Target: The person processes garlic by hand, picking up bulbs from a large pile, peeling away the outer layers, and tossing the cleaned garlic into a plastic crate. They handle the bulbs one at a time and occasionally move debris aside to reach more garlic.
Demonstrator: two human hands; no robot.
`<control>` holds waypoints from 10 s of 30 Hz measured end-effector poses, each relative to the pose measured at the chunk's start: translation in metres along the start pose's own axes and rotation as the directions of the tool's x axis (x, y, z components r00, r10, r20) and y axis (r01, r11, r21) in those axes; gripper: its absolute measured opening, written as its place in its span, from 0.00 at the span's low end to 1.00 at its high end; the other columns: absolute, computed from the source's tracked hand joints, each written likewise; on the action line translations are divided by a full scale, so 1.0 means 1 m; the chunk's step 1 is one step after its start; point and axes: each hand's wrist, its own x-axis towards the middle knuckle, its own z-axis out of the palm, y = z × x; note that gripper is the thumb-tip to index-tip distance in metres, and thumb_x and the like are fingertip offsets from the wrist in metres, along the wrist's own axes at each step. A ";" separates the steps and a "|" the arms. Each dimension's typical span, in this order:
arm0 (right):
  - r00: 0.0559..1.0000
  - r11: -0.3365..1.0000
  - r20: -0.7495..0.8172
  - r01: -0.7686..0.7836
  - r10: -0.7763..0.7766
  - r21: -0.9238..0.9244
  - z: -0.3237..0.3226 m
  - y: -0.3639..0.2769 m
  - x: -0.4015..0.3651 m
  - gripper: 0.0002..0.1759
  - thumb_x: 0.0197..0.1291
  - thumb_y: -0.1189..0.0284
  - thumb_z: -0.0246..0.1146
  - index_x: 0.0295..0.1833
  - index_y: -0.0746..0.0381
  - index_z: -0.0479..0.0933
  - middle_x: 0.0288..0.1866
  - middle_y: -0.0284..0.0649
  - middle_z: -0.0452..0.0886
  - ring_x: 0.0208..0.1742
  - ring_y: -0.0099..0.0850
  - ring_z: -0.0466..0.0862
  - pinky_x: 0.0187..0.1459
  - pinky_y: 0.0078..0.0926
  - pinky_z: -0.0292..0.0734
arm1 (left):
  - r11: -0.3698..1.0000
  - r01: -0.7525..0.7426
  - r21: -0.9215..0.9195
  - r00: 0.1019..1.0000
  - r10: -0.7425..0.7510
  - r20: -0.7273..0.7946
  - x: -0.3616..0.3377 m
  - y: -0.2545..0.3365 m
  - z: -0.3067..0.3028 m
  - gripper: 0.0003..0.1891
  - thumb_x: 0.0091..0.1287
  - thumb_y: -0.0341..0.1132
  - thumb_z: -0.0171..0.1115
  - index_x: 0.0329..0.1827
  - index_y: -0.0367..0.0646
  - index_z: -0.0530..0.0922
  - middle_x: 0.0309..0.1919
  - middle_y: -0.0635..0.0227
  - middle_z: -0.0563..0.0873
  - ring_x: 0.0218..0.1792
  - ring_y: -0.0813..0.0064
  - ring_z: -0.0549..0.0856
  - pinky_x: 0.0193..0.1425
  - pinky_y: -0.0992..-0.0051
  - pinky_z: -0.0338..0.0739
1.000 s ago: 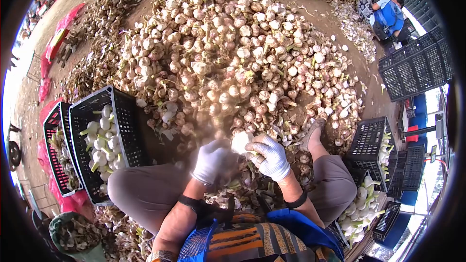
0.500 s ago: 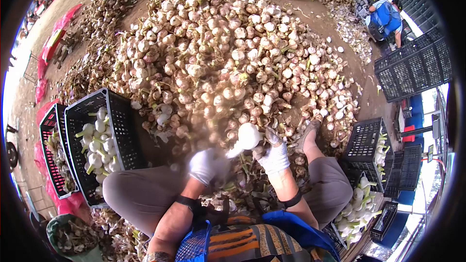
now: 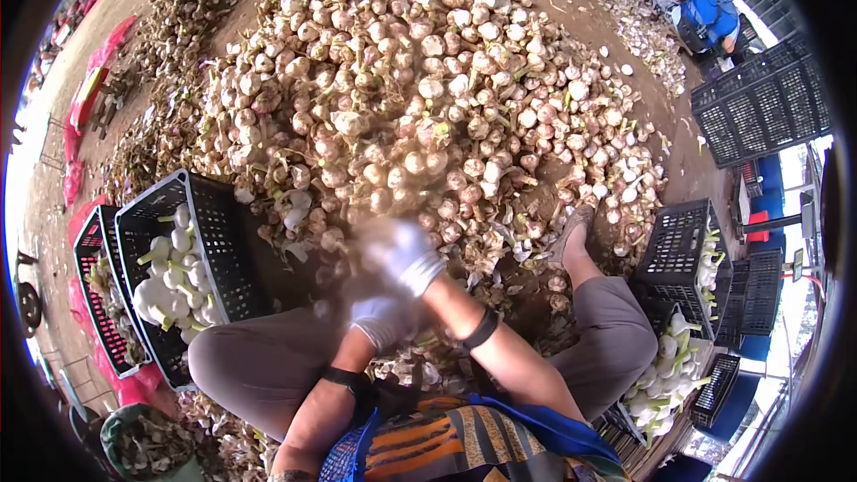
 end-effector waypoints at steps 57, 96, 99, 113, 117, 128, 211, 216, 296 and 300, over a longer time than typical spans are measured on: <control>0.766 0.476 -0.088 -0.301 0.637 0.826 -0.026 -0.005 -0.071 0.22 0.54 0.81 0.60 0.57 0.69 0.70 0.47 0.40 0.78 0.48 0.31 0.76 0.53 0.26 0.71 | 0.889 -0.447 -0.100 0.601 0.216 -0.770 0.009 0.007 0.009 0.36 0.39 0.24 0.71 0.58 0.37 0.71 0.52 0.50 0.77 0.52 0.51 0.78 0.56 0.66 0.75; 0.862 0.620 0.146 -0.458 0.486 0.637 -0.049 -0.005 -0.081 0.16 0.52 0.81 0.59 0.49 0.64 0.79 0.38 0.31 0.83 0.40 0.21 0.79 0.41 0.17 0.73 | -0.014 -0.587 -0.810 0.793 -0.215 -0.570 -0.004 0.018 0.005 0.31 0.56 0.30 0.68 0.63 0.37 0.66 0.38 0.70 0.78 0.38 0.77 0.78 0.43 0.78 0.74; 0.978 0.824 0.015 -0.183 0.207 0.536 -0.038 0.001 -0.084 0.17 0.47 0.83 0.57 0.45 0.66 0.81 0.40 0.37 0.84 0.37 0.23 0.81 0.40 0.21 0.76 | 0.065 -0.483 -0.873 0.841 -0.243 -0.483 -0.003 -0.003 0.011 0.26 0.61 0.39 0.66 0.59 0.33 0.71 0.46 0.65 0.80 0.45 0.78 0.78 0.51 0.77 0.74; 0.936 0.953 -0.231 -0.217 0.264 0.211 -0.071 0.027 -0.075 0.26 0.53 0.73 0.66 0.58 0.65 0.71 0.41 0.35 0.79 0.40 0.23 0.78 0.42 0.20 0.76 | -0.493 -0.235 -0.838 0.971 -0.079 -0.226 0.037 -0.029 0.044 0.23 0.69 0.48 0.53 0.50 0.33 0.77 0.35 0.66 0.84 0.32 0.78 0.81 0.37 0.79 0.76; 0.940 0.661 -0.015 -0.228 0.341 0.715 -0.074 -0.016 -0.076 0.21 0.53 0.75 0.67 0.53 0.68 0.75 0.44 0.36 0.83 0.43 0.25 0.81 0.47 0.22 0.76 | 0.204 -0.466 -0.861 0.817 -0.274 -0.507 0.002 0.012 0.002 0.26 0.65 0.50 0.58 0.54 0.34 0.74 0.41 0.65 0.80 0.36 0.79 0.80 0.39 0.79 0.76; 0.771 0.509 -0.142 -0.259 0.620 0.821 -0.057 0.014 -0.089 0.09 0.50 0.74 0.65 0.37 0.65 0.80 0.35 0.34 0.81 0.36 0.24 0.78 0.40 0.21 0.73 | -0.303 -0.559 -0.772 0.811 -0.396 -0.431 -0.014 0.018 -0.020 0.11 0.57 0.16 0.56 0.40 0.41 0.74 0.31 0.70 0.81 0.32 0.77 0.81 0.40 0.78 0.78; 0.603 0.164 0.005 -0.225 0.798 0.961 -0.038 -0.022 -0.048 0.10 0.55 0.78 0.59 0.43 0.70 0.76 0.36 0.43 0.79 0.32 0.36 0.81 0.36 0.30 0.80 | -0.065 -0.561 -0.825 0.828 -0.069 -0.557 -0.101 0.005 -0.032 0.16 0.51 0.24 0.70 0.44 0.35 0.78 0.35 0.66 0.83 0.37 0.75 0.82 0.43 0.75 0.78; 0.608 0.229 -0.080 -0.171 0.790 0.958 -0.033 0.005 -0.037 0.11 0.57 0.65 0.65 0.40 0.61 0.77 0.24 0.36 0.79 0.18 0.28 0.78 0.16 0.23 0.72 | 0.423 -0.318 -0.849 0.918 0.363 -0.162 -0.090 -0.020 -0.010 0.11 0.60 0.19 0.56 0.45 0.34 0.80 0.33 0.67 0.84 0.33 0.78 0.82 0.41 0.77 0.78; 0.828 0.607 -0.103 -0.314 0.552 0.730 -0.005 -0.028 -0.053 0.27 0.55 0.83 0.59 0.63 0.64 0.69 0.58 0.42 0.76 0.56 0.33 0.74 0.60 0.25 0.67 | 0.723 -0.488 -0.489 0.661 -0.059 -0.748 -0.027 -0.009 -0.023 0.27 0.41 0.22 0.69 0.49 0.36 0.77 0.49 0.60 0.77 0.49 0.66 0.79 0.53 0.75 0.74; 0.865 0.576 -0.162 -0.166 0.474 0.800 0.005 -0.016 -0.056 0.26 0.53 0.83 0.59 0.61 0.64 0.72 0.53 0.37 0.78 0.50 0.28 0.75 0.54 0.21 0.71 | 0.813 -0.467 -0.349 0.580 -0.016 -0.814 -0.022 -0.017 -0.018 0.29 0.39 0.27 0.69 0.51 0.35 0.77 0.45 0.51 0.80 0.46 0.55 0.81 0.51 0.69 0.76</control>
